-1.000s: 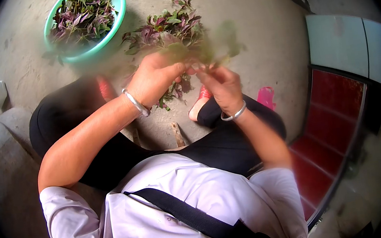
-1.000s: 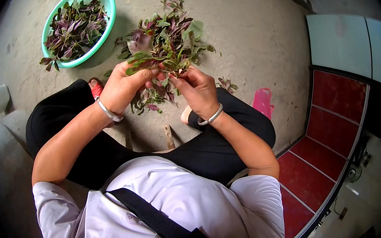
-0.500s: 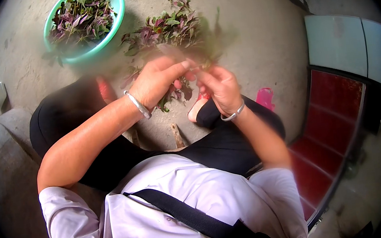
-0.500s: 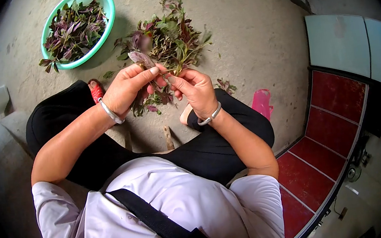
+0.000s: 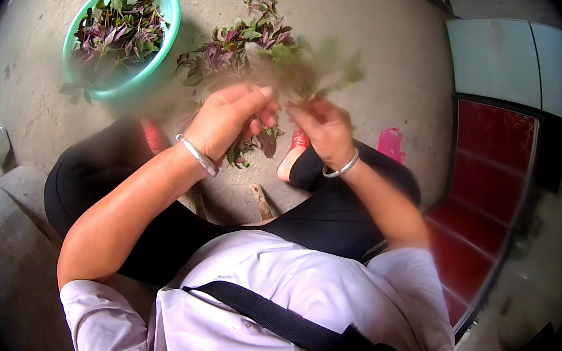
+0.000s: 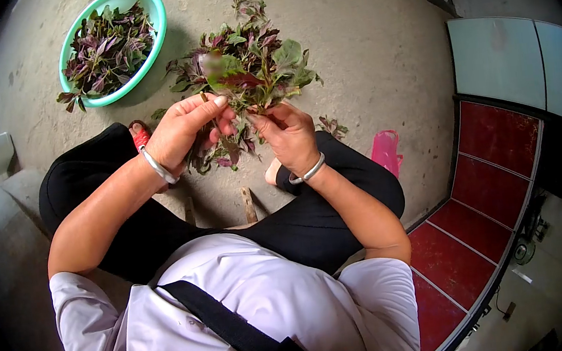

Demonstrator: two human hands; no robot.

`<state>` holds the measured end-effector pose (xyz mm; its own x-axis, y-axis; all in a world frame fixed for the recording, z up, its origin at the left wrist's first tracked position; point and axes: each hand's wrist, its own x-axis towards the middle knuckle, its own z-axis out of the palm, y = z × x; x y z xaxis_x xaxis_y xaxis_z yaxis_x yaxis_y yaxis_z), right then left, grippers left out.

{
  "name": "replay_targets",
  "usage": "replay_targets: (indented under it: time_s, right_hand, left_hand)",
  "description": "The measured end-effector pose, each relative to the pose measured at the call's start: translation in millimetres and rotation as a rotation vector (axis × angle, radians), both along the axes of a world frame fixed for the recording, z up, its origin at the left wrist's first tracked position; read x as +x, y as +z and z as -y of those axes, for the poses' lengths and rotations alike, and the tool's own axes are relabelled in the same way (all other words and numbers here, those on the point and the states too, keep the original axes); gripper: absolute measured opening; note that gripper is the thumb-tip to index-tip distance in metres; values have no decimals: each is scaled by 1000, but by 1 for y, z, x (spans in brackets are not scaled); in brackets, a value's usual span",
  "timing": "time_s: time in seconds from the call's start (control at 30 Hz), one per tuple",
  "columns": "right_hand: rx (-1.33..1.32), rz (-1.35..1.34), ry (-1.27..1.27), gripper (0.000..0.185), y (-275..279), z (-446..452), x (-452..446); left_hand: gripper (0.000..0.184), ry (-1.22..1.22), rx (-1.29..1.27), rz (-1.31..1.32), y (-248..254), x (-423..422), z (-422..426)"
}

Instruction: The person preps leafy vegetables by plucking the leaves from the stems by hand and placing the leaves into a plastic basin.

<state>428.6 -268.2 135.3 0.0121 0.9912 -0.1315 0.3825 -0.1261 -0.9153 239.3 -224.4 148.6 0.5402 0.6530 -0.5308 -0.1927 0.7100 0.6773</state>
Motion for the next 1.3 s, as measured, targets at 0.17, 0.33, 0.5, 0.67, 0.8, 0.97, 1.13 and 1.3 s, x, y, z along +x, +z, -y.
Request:
replay_targets:
  time_s: [0.17,0.33,0.5,0.67,0.8,0.97,1.13,1.3]
  right_hand:
    - [208,230,27,9,4,-3,-4]
    - [310,300,41,9,-4,-6,2]
    - [370,301,37,9,-13,-8,7]
    - [295,299,22,14,-10,-4,7]
    - [405,360,133,17,0,-6,5]
    - [428,304,161,18,-7,-5,9]
    - [592,308,209,14,-12,-8,12]
    - [601,377,213,20,4,-11,3]
  left_hand:
    - [22,-36,-46,30,4,-3,-2]
    - [18,-105,-49,170,5,-8,0]
    - [21,-145,-67,239,3,-8,5]
    - [22,-142,-59,118,9,-8,1]
    - [22,-54,-116,157,4,-7,-1]
    - [25,-93,-177,142,3,-7,-2]
    - [27,-110,-161,95,11,-5,-4]
    - [20,-326,-88,137,10,-15,-11]
